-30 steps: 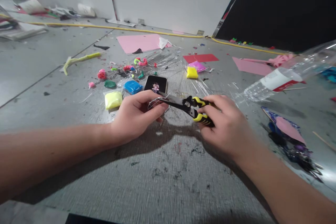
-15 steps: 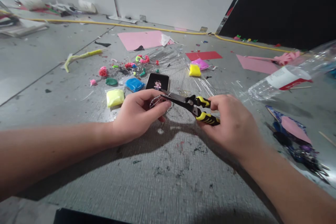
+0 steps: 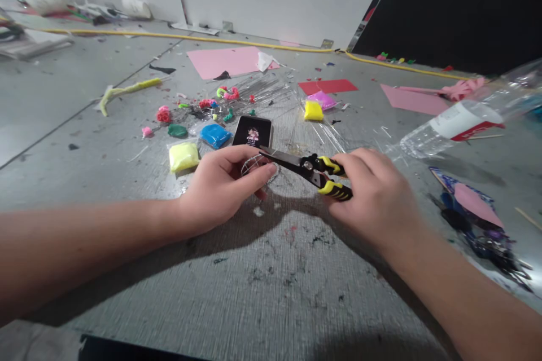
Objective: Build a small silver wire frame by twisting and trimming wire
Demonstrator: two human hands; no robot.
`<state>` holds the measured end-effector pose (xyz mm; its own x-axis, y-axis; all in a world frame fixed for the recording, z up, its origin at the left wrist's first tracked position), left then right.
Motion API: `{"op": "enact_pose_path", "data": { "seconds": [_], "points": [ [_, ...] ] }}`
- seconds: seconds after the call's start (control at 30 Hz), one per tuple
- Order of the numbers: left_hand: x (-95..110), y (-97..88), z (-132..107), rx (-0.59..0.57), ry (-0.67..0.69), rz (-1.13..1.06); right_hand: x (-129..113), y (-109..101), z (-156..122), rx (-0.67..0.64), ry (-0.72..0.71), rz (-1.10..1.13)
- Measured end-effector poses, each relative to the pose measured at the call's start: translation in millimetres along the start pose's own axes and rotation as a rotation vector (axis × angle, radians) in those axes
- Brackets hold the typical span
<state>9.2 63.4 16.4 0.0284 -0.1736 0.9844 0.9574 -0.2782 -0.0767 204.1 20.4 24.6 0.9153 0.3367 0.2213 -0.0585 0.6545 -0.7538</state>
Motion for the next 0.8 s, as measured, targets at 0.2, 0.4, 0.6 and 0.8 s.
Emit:
{"op": "enact_pose_path", "data": {
  "seconds": [0.2, 0.4, 0.6, 0.8],
  "points": [
    [-1.0, -0.2, -1.0, -0.016, -0.015, 0.019, 1.5, 2.9, 0.5, -0.05, 0.024, 0.015],
    [-8.9, -1.2, -0.7, 0.009, -0.095, -0.046, 10.1, 1.6, -1.3, -0.04, 0.166, 0.003],
    [-21.7, 2.1, 2.1, 0.01, -0.133, -0.321, 30.5, 28.2, -10.9, -0.296, 0.357, -0.005],
    [-25.8, 6.4, 2.2, 0.032, -0.245, -0.506, 25.0, 37.5, -16.5, -0.38, 0.339, 0.016]
  ]
}}
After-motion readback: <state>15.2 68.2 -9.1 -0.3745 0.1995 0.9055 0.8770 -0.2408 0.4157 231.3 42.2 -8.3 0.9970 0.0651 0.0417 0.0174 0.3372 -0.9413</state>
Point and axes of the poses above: each hand's wrist, its own z-axis towards the middle knuckle, its own y-axis out of the palm, x = y × z, the point moved 6 cm from there along z, towards the middle knuckle, and after that the axes turned 9 degrees about -z, right-handed, at the moved point
